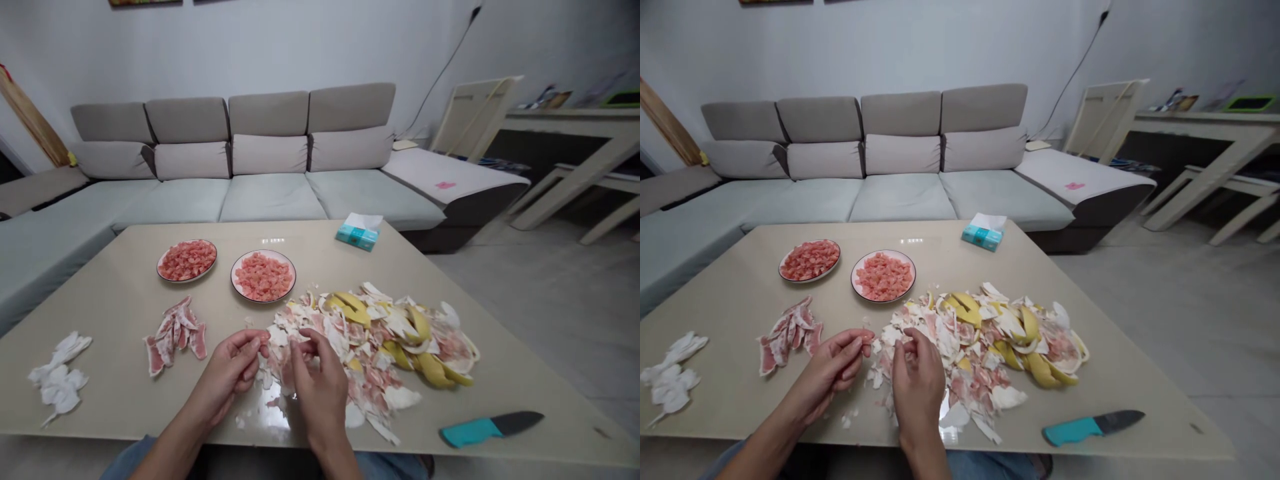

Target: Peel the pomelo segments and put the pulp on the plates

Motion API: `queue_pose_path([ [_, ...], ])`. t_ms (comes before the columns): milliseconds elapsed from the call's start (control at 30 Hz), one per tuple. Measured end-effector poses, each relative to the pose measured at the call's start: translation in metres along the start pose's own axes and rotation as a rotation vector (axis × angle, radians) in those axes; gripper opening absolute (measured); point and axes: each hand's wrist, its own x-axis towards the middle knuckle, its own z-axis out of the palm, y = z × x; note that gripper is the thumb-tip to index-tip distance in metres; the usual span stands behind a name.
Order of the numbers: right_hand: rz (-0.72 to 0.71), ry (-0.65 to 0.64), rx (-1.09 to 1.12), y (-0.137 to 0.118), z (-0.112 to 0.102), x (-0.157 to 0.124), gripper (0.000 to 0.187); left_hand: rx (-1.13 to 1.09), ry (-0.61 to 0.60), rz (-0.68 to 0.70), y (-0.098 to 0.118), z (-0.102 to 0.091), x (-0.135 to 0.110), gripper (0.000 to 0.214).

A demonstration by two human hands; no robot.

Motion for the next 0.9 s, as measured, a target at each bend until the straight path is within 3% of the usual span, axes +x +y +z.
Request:
queue_pose_path([
  [200, -0.052, -0.026, 0.037, 0.003, 0.002, 0.0, 0.045, 0.054, -0.036, -0.028, -0.001, -0.001, 0.001, 0.031],
  [400, 0.182, -0.16, 0.206, -0.011, -0.003, -0.004, 0.032, 0.185, -0.013, -0.028, -0.002, 0.0, 0.002, 0.037],
  [600, 0.042, -0.415, 0.428, -0.021, -0.003, -0.002, 0.021, 0.369, -0.016, -0.034, -0.008, -0.001, 0.003, 0.044],
  [900, 0.035, -0.355, 0.423, -0.018, -0.002, -0.003, 0.017, 0.401, 0.018, -0.003, -0.003, -0.001, 0.004, 0.043],
])
